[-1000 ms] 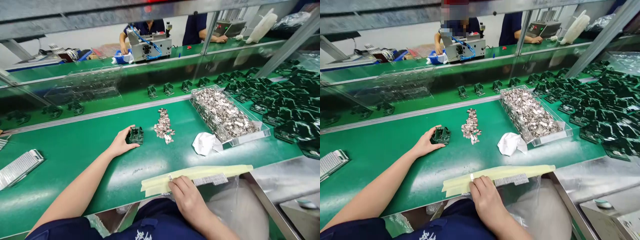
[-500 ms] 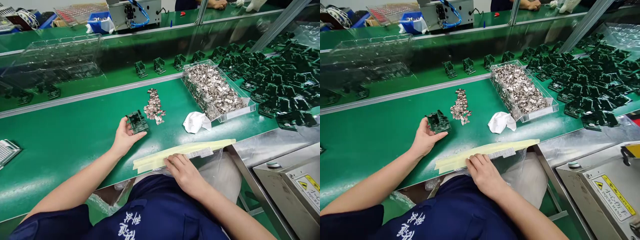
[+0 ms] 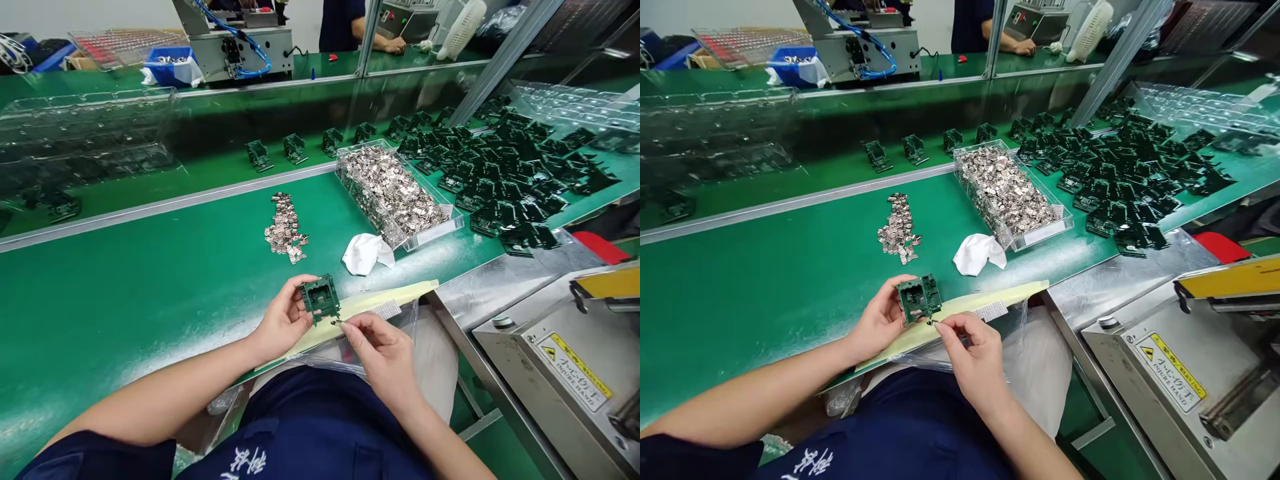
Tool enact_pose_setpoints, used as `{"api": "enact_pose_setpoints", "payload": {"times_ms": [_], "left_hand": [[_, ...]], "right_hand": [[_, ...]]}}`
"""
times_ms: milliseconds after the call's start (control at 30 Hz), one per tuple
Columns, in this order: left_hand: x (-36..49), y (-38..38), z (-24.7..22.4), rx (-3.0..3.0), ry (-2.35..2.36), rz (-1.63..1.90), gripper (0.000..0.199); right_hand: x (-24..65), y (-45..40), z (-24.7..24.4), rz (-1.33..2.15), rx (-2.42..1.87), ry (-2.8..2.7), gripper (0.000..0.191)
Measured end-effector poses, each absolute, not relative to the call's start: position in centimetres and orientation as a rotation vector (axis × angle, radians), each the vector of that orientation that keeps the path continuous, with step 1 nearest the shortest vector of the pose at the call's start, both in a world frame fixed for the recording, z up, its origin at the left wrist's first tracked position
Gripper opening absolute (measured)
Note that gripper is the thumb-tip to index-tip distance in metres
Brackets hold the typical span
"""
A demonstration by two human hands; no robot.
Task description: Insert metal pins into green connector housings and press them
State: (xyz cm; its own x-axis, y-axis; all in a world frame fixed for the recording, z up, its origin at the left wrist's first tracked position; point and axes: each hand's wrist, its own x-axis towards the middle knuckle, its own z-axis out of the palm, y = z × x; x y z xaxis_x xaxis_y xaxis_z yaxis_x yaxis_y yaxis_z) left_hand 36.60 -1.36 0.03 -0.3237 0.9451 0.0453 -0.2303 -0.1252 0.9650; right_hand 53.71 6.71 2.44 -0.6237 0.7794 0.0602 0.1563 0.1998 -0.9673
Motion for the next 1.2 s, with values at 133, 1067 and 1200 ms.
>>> {"api": "enact_pose_setpoints", "payload": {"times_ms": [133, 1067, 1200], "left_hand": [[36.7, -1.6, 0.1, 0.931, 1.207, 1.568, 0.043], [37.6, -2.3, -0.2, 0.992, 1.452, 1.474, 0.033], [38.0, -2.4, 0.4, 0.919, 1.459, 1.491, 0.033]], "right_hand": [[52.6, 6.9, 2.6, 1.389, -0.792, -1.982, 0.011], [51.0, 6.1, 1.0, 1.455, -0.876, -1.784, 0.009], [50.6, 5.8, 0.8, 1.592, -0.902, -1.612, 0.014]]}}
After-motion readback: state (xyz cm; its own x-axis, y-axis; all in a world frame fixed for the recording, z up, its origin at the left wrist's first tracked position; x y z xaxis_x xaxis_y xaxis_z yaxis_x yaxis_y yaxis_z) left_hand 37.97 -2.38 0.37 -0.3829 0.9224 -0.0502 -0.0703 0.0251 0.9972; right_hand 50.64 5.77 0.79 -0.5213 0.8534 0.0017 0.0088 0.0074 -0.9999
